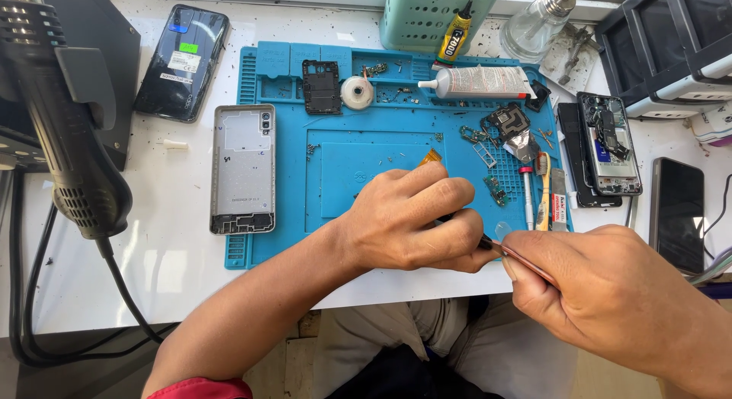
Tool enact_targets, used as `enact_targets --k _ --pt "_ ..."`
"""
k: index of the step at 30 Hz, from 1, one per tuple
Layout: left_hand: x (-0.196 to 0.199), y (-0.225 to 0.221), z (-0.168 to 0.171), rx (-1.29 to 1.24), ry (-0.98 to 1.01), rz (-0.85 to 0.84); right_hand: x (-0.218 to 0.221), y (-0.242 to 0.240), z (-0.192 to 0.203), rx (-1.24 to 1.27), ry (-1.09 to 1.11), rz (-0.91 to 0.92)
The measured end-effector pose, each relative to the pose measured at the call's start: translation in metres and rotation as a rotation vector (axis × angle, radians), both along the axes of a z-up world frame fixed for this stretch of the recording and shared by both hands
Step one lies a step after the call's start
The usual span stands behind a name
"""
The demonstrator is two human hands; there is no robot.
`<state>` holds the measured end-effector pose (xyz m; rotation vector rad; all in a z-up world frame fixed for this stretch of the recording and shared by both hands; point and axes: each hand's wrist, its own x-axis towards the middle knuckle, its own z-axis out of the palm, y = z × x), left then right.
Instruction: Carefully detaching the screen from a mobile phone using a prying tool on a repair bench.
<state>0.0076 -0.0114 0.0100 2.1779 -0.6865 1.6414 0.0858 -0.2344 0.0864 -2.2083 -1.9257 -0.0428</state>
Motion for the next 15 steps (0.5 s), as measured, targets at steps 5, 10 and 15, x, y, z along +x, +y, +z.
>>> enact_targets --k 5,10,15 --pt "0.000 0.002 0.002 -0.007 -0.001 -0.010 0.000 0.003 0.001 0.022 -0.026 0.011" --pt "0.000 0.003 0.003 -0.009 0.004 -0.018 0.003 0.004 0.002 0.005 -0.017 0.016" --pt "0.000 0.004 0.000 -0.053 -0.008 -0.029 0.009 0.012 0.007 -0.079 0.174 -0.033"
